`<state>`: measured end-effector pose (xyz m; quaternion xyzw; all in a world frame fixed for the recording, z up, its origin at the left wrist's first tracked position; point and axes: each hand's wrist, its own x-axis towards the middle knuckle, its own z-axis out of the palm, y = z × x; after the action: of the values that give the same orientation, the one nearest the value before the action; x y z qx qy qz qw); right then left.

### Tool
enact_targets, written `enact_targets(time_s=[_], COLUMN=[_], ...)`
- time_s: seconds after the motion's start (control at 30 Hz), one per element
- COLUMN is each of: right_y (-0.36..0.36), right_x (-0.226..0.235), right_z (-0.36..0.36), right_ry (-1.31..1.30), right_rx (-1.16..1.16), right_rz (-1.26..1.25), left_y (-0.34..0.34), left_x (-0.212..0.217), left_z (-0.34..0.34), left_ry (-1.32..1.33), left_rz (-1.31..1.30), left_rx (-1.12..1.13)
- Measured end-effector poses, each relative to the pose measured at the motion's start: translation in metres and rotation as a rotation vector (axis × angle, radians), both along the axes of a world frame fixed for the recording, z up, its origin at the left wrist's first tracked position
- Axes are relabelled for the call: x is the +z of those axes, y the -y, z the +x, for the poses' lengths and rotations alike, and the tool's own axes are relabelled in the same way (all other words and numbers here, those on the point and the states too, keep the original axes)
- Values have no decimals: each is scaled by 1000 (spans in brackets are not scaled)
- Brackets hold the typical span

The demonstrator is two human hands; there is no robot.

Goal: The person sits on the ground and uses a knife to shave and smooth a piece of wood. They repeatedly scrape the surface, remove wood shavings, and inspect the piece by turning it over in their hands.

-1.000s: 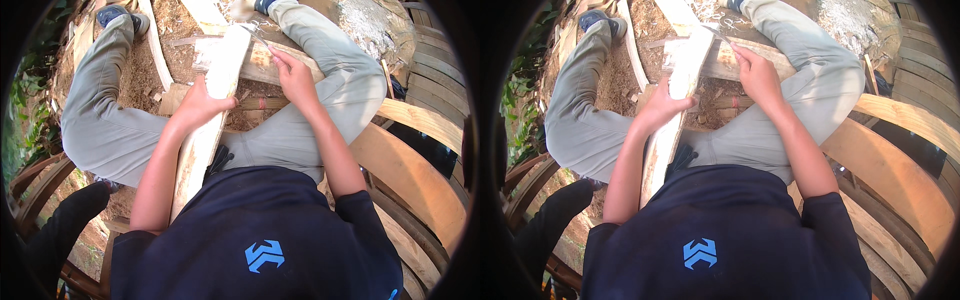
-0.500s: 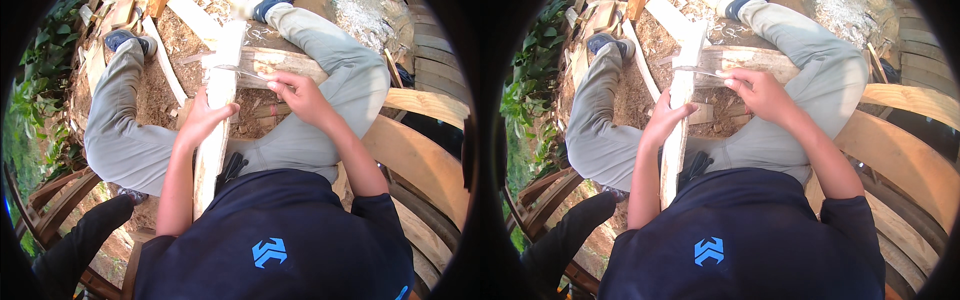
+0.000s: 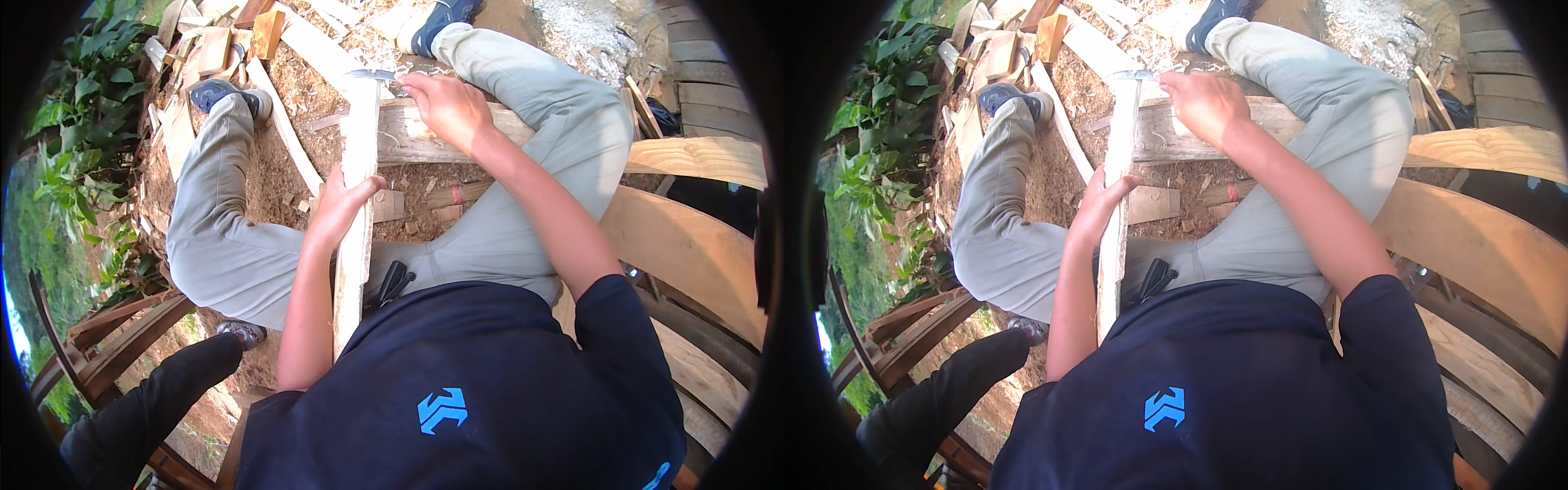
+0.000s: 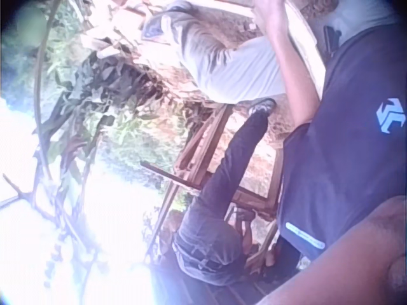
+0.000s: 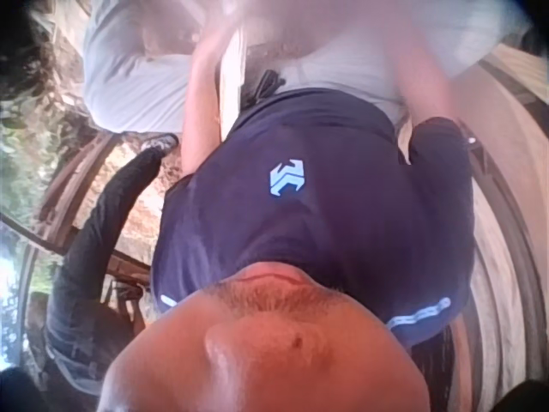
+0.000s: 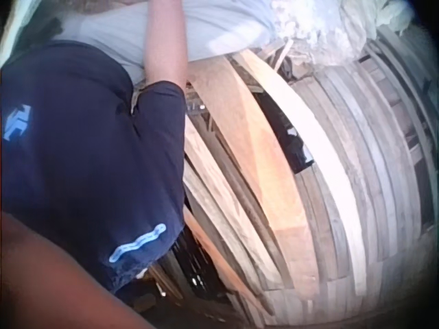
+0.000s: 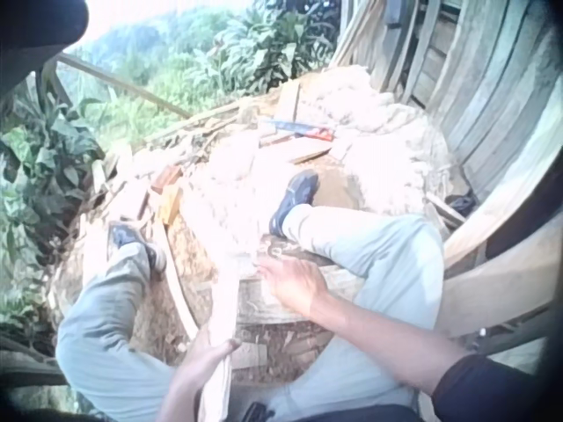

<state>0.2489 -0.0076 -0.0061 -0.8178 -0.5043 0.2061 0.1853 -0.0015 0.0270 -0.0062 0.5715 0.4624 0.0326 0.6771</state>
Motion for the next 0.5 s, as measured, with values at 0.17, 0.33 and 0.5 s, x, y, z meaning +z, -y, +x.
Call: enact_targets(time_s=[0.17, 0.33, 0.5], right_y=[-43, -17, 42], right_x=[-27, 30, 64], right_z=[60, 66, 36], right_ry=[-37, -330, -413], right_rx=[-265, -9, 183], right_rz=[160, 132, 52], left_y=[20, 16, 15], left_x=[11, 9, 5], left_z=[4, -2, 1], left_ry=[46, 116, 157], left_rz=[50, -39, -56], left_rx=[-4, 84, 68])
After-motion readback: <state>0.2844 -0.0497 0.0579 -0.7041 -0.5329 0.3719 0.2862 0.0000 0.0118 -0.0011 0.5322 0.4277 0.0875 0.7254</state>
